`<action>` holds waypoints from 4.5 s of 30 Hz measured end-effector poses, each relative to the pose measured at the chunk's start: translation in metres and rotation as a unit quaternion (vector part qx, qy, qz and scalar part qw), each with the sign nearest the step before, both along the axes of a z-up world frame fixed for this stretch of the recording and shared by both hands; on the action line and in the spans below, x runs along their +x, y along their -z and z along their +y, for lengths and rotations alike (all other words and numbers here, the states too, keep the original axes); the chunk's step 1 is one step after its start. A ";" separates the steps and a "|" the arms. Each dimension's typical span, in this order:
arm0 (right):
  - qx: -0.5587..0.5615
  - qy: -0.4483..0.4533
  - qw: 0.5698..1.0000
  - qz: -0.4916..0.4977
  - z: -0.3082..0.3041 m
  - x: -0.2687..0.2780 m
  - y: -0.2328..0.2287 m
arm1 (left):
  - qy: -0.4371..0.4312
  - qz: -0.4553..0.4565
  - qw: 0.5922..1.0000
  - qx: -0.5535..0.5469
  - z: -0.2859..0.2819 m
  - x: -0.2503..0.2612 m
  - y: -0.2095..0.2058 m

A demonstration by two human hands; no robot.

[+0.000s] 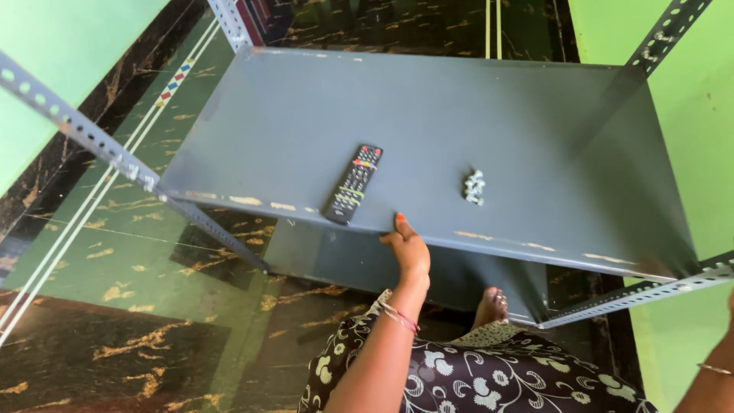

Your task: The person assembles a metal shelving unit by hand-tightening bolts into the vertical uprights to secure a grey shelf. They handle multiple bolts and nuts, placing them into the holes of the uprights and tightening them. The person adjusts the shelf position and continues securing the frame.

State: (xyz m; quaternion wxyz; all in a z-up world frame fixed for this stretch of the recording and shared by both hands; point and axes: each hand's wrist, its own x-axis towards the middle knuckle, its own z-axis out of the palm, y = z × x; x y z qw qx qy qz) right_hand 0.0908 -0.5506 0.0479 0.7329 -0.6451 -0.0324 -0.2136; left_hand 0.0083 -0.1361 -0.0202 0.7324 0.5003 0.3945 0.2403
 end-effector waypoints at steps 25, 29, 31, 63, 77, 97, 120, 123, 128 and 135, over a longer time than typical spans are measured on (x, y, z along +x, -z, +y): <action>0.014 -0.007 0.998 -0.057 0.217 -0.078 -0.057 | 0.004 0.061 0.992 0.111 0.242 0.157 -0.021; 0.010 -0.012 0.999 -0.046 0.235 -0.091 -0.064 | -0.071 0.087 0.971 0.212 0.231 0.132 -0.027; -0.028 -0.026 0.997 -0.066 0.231 -0.092 -0.056 | -0.163 0.122 0.912 0.356 0.191 0.110 -0.030; -0.086 -0.258 0.962 0.004 0.178 -0.047 0.070 | 0.089 -0.206 0.828 0.514 -0.141 0.011 -0.179; -0.202 -0.404 0.892 -0.027 0.262 -0.126 0.005 | 0.117 -0.297 0.802 0.504 -0.032 -0.065 -0.167; -0.181 -0.269 0.941 -0.099 0.156 0.105 -0.105 | -0.056 -0.175 0.858 0.479 0.056 -0.176 -0.164; -0.078 -0.281 0.957 0.003 0.215 0.016 -0.063 | -0.152 -0.143 0.840 0.501 0.162 -0.259 -0.109; -0.071 -0.284 0.956 0.005 0.210 -0.008 -0.065 | -0.146 -0.185 0.851 0.469 0.167 -0.270 -0.115; -0.088 -0.257 0.962 0.004 0.203 -0.040 -0.065 | -0.116 -0.200 0.859 0.457 0.163 -0.283 -0.124; -0.164 -0.194 0.967 0.031 0.200 -0.059 -0.068 | -0.098 -0.186 0.860 0.466 0.170 -0.287 -0.123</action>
